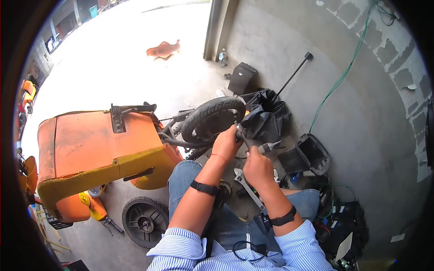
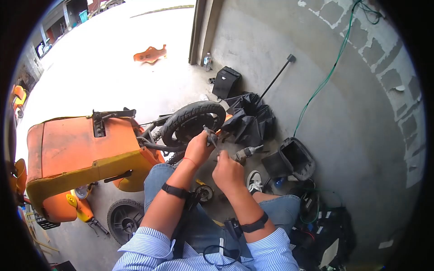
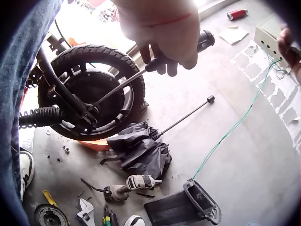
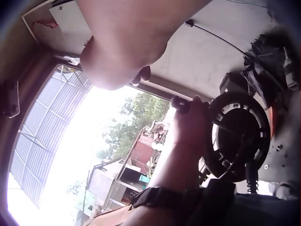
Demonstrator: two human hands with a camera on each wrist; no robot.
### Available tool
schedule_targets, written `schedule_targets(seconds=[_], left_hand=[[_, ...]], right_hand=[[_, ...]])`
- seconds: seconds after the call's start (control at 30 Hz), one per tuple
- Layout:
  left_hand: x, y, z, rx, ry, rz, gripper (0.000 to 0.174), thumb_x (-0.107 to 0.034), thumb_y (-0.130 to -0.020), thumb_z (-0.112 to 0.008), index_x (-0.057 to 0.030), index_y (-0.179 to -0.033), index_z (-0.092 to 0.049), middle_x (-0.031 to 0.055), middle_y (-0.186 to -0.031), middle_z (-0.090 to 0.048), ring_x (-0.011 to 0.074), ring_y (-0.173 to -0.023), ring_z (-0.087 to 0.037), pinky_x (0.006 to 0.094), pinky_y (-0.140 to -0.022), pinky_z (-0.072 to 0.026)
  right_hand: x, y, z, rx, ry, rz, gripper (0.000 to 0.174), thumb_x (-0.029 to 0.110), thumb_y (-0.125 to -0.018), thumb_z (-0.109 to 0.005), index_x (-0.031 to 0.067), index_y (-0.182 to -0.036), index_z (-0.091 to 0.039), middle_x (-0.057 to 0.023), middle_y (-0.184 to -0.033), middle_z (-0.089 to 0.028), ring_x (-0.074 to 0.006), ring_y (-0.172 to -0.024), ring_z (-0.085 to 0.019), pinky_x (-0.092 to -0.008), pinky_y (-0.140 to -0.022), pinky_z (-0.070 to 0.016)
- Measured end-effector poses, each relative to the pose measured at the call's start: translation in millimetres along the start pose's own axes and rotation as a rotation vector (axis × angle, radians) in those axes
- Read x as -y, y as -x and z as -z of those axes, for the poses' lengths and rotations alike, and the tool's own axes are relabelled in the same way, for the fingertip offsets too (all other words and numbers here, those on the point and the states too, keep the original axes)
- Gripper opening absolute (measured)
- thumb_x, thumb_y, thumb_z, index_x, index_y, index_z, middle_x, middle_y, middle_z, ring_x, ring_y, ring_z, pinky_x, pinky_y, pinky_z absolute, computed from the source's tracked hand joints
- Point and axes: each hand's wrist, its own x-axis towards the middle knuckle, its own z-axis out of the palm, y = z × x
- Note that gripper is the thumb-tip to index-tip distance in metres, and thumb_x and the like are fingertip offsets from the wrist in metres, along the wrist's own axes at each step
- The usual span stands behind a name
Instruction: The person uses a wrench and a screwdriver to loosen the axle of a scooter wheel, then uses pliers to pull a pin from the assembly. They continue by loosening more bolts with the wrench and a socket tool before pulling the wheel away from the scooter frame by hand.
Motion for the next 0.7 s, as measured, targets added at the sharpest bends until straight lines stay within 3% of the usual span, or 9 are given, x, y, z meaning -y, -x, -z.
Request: schedule_targets(seconds=[0.17,0.23,0.27,0.3,0.47,0.57,0.6,0.63,0.7], left_hand=[[-10,3,2,-0.026,0.049,-0.003,0.025,-0.016,-0.083,-0.070,-0.0061,-0.103,-0.061,0.0207,-0.094,-0.068,0.0410,-0.090,-0.064,0.0468,-0.076,-0.0508],[-8,-2,3,-0.029,0.048,-0.005,0.025,-0.016,-0.082,-0.071,-0.0067,-0.103,-0.061,0.0206,-0.094,-0.068,0.0409,-0.091,-0.064,0.0469,-0.076,-0.0507],[-7,-2,3,-0.033,0.029,-0.015,0.025,-0.016,-0.082,-0.071,-0.0072,-0.103,-0.061,0.0209,-0.094,-0.068,0.0410,-0.091,-0.064,0.0469,-0.076,-0.0508],[-9,-1,4,-0.043,0.027,-0.022,0.025,-0.016,-0.082,-0.071,-0.0072,-0.103,-0.061,0.0209,-0.094,-0.068,0.0410,-0.091,-0.064,0.0469,-0.076,-0.0508],[-9,2,3,-0.009,0.054,0.021,0.027,-0.017,-0.081,-0.072,-0.0079,-0.103,-0.061,0.0202,-0.094,-0.068,0.0413,-0.091,-0.064,0.0472,-0.077,-0.0506],[-9,-2,5,-0.025,0.033,-0.012,0.028,-0.018,-0.080,-0.073,-0.0074,-0.103,-0.061,0.0205,-0.095,-0.067,0.0414,-0.092,-0.064,0.0468,-0.077,-0.0508],[-11,-1,6,-0.015,0.013,-0.002,0.027,-0.017,-0.081,-0.072,-0.0071,-0.103,-0.061,0.0204,-0.094,-0.068,0.0413,-0.091,-0.064,0.0466,-0.076,-0.0509],[-12,-3,7,-0.007,-0.006,0.008,0.026,-0.017,-0.082,-0.072,-0.0069,-0.103,-0.061,0.0204,-0.093,-0.068,0.0413,-0.091,-0.064,0.0463,-0.076,-0.0510],[-11,-6,5,-0.028,0.005,-0.003,0.025,-0.018,-0.083,-0.071,-0.0067,-0.103,-0.061,0.0205,-0.092,-0.068,0.0414,-0.090,-0.064,0.0464,-0.075,-0.0510]], right_hand=[[34,8,64,-0.293,-0.576,-0.128,0.011,0.008,-0.096,-0.053,-0.0001,-0.103,-0.055,-0.0194,-0.076,-0.066,-0.0390,-0.071,-0.067,-0.0437,-0.060,-0.0520],[17,5,26,-0.576,-0.700,0.097,0.011,0.007,-0.095,-0.053,-0.0008,-0.103,-0.055,-0.0203,-0.076,-0.067,-0.0406,-0.072,-0.067,-0.0444,-0.060,-0.0523],[13,-6,19,-0.465,-0.277,0.145,0.013,0.007,-0.096,-0.052,-0.0010,-0.105,-0.054,-0.0219,-0.074,-0.066,-0.0423,-0.071,-0.066,-0.0458,-0.061,-0.0523],[11,-10,19,0.102,0.043,-0.060,0.013,0.008,-0.096,-0.052,-0.0008,-0.105,-0.054,-0.0238,-0.074,-0.065,-0.0439,-0.072,-0.066,-0.0474,-0.061,-0.0523],[34,3,81,-0.364,-0.650,-0.134,0.014,0.012,-0.100,-0.048,0.0001,-0.101,-0.055,-0.0168,-0.067,-0.060,-0.0334,-0.060,-0.065,-0.0365,-0.055,-0.0495],[12,5,27,-0.573,-0.745,0.074,0.011,0.009,-0.097,-0.051,-0.0005,-0.100,-0.056,-0.0171,-0.069,-0.062,-0.0364,-0.062,-0.066,-0.0396,-0.057,-0.0509],[8,-8,17,-0.532,-0.212,0.187,0.009,0.006,-0.095,-0.053,-0.0007,-0.101,-0.055,-0.0189,-0.071,-0.064,-0.0394,-0.065,-0.066,-0.0436,-0.059,-0.0520],[5,-9,14,0.066,0.071,-0.062,0.011,0.003,-0.092,-0.054,-0.0010,-0.102,-0.055,-0.0205,-0.072,-0.065,-0.0415,-0.067,-0.066,-0.0467,-0.061,-0.0522],[8,-5,26,-0.129,-0.080,-0.118,0.012,0.006,-0.094,-0.052,-0.0012,-0.104,-0.056,-0.0209,-0.072,-0.065,-0.0416,-0.066,-0.066,-0.0462,-0.061,-0.0524]])
